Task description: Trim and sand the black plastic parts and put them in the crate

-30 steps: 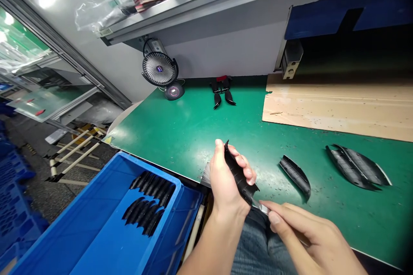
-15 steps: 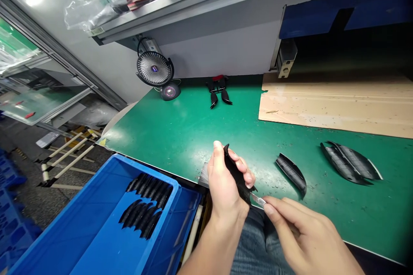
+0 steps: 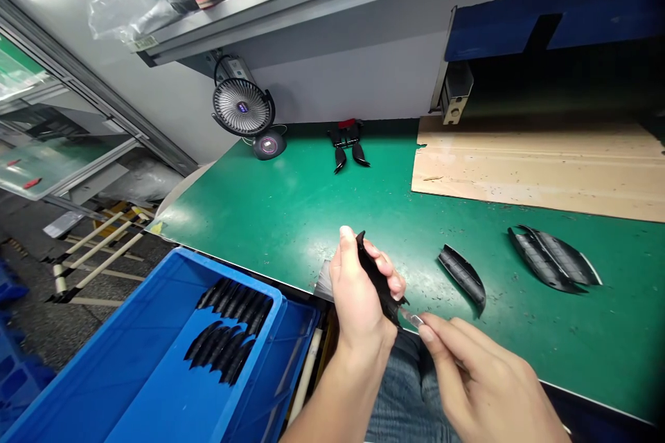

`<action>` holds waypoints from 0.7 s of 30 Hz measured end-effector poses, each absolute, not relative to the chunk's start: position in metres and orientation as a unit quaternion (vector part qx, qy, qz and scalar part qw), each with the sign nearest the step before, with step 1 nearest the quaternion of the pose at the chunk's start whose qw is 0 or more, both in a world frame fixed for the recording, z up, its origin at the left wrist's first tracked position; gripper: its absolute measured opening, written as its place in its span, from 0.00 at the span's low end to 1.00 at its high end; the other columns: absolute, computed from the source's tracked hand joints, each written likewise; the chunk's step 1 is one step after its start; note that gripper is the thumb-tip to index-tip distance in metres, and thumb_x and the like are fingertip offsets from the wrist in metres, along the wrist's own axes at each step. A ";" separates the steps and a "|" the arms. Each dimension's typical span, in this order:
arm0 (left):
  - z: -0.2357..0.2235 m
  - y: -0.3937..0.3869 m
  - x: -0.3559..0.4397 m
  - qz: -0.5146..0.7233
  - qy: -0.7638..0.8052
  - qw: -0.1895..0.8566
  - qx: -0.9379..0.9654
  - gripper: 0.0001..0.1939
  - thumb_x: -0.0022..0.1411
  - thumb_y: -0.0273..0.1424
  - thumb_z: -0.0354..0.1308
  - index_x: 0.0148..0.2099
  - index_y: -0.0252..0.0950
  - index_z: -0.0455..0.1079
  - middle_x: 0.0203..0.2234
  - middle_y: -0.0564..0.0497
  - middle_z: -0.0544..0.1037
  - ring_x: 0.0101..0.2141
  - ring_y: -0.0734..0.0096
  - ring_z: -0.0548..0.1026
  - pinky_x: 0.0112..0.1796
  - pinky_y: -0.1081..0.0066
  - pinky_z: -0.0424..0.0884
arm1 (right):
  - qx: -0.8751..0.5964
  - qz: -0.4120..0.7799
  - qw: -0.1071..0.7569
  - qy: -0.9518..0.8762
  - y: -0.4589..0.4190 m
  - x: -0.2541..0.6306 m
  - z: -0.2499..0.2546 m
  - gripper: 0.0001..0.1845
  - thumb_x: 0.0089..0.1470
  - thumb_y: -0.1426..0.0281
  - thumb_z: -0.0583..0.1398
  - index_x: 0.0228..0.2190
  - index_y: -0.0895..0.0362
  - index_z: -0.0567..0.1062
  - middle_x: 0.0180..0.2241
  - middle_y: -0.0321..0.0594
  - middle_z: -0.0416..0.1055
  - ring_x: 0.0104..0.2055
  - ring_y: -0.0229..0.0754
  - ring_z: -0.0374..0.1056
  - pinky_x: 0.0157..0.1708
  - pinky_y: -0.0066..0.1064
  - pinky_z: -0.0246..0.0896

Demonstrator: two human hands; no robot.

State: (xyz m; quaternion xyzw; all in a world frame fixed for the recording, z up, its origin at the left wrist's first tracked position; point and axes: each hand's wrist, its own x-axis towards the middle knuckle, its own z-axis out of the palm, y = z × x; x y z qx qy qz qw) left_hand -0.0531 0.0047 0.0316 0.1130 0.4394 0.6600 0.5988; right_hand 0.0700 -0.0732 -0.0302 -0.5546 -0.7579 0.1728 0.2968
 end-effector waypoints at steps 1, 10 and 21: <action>0.031 0.005 -0.053 0.660 0.441 0.598 0.112 0.19 0.61 0.45 0.54 0.27 0.36 0.60 0.13 0.58 0.62 0.12 0.80 0.59 0.13 0.80 0.55 | -0.556 0.156 0.297 -0.760 -0.073 0.070 -0.029 0.14 0.63 0.67 0.50 0.43 0.54 0.74 0.28 0.36 0.73 0.23 0.37 0.70 0.23 0.25 0.64; 0.039 0.009 -0.052 0.671 0.449 0.585 0.075 0.18 0.63 0.44 0.52 0.28 0.36 0.60 0.15 0.58 0.64 0.14 0.80 0.62 0.14 0.80 0.60 | -0.526 0.100 0.529 -0.658 -0.075 0.060 -0.032 0.11 0.54 0.74 0.62 0.40 0.56 0.74 0.30 0.39 0.74 0.27 0.38 0.70 0.30 0.27 0.65; 0.030 0.026 -0.064 0.642 0.371 0.671 -0.005 0.14 0.70 0.28 0.41 0.31 0.33 0.60 0.20 0.58 0.62 0.16 0.89 0.64 0.19 0.90 0.65 | -0.620 0.331 0.477 -0.528 -0.061 0.060 -0.003 0.12 0.52 0.57 0.62 0.27 0.51 0.79 0.27 0.34 0.78 0.25 0.38 0.73 0.23 0.19 0.67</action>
